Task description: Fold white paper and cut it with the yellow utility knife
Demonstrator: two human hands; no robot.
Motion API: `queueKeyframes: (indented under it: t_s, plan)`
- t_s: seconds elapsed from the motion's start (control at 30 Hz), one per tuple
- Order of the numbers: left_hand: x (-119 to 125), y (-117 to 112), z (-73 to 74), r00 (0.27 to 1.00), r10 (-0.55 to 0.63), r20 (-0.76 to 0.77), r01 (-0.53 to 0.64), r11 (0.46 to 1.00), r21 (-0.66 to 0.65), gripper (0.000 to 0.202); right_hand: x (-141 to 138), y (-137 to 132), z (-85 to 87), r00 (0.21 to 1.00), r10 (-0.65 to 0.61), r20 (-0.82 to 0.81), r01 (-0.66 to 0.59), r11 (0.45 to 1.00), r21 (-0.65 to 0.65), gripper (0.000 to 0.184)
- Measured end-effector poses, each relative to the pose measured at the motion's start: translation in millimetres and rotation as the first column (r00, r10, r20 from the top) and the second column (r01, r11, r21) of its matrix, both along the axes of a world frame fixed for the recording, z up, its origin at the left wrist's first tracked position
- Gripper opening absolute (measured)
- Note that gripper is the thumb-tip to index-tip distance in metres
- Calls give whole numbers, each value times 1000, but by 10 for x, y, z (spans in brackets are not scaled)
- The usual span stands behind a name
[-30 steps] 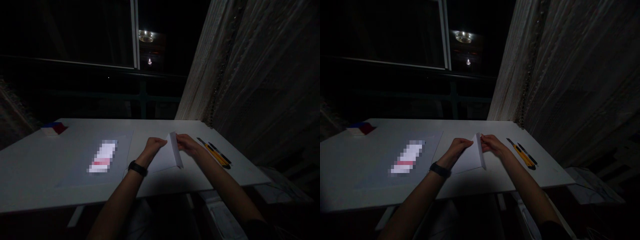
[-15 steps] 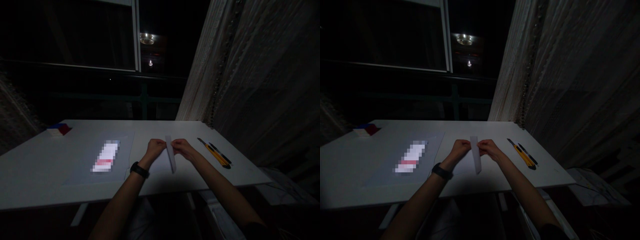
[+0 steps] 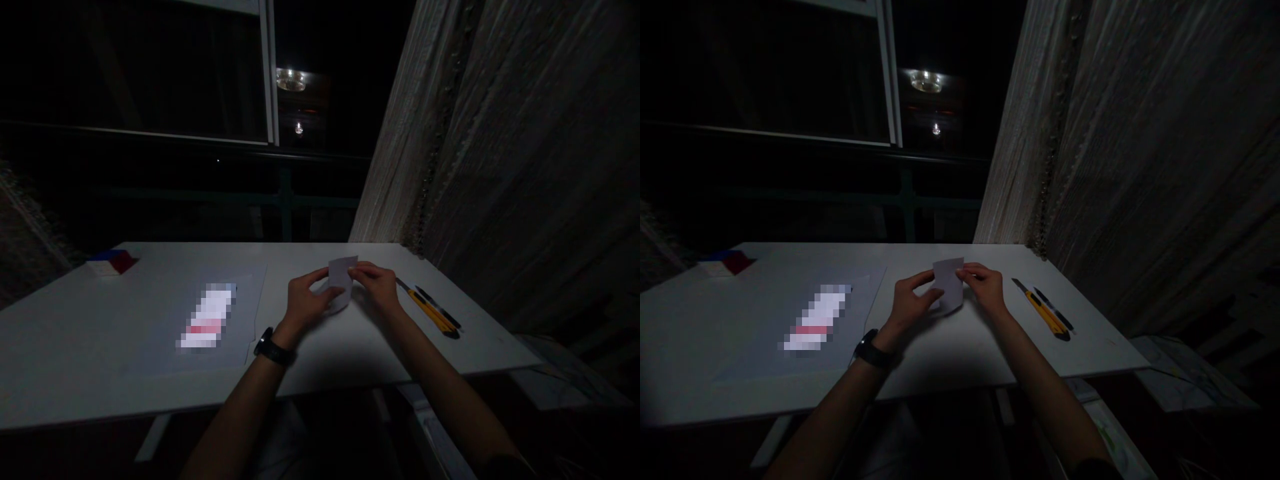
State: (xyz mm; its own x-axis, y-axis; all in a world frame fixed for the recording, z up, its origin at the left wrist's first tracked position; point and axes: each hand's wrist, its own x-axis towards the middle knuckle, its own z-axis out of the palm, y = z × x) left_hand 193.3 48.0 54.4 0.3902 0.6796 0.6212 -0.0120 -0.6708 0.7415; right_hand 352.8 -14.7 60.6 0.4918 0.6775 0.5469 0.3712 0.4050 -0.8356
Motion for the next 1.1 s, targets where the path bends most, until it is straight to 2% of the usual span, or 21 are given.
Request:
queueKeyframes:
  t_s: [0.07,0.13,0.27,0.4,0.77,1.1]
  plan:
    - [15,3,-31,999,41,5,-42,999,27,25,-18,-37,12,999,-23,35,21,999,45,17]
    - [37,19,-71,1000,30,9,-30,999,22,12,-23,-92,37,995,22,96,-28,998,56,15]
    - [52,54,-120,999,-50,13,50,998,36,17,-23,-219,173,953,155,262,-170,985,34,15]
    - [50,66,-121,996,-87,28,86,996,26,16,-42,-285,298,912,168,374,-210,975,74,6]
    - [30,6,-42,990,-123,61,125,992,-22,16,-70,-312,380,876,172,451,-260,956,139,5]
    - [19,7,-26,994,-110,28,109,993,40,30,-71,-318,392,857,188,479,-294,943,157,7]
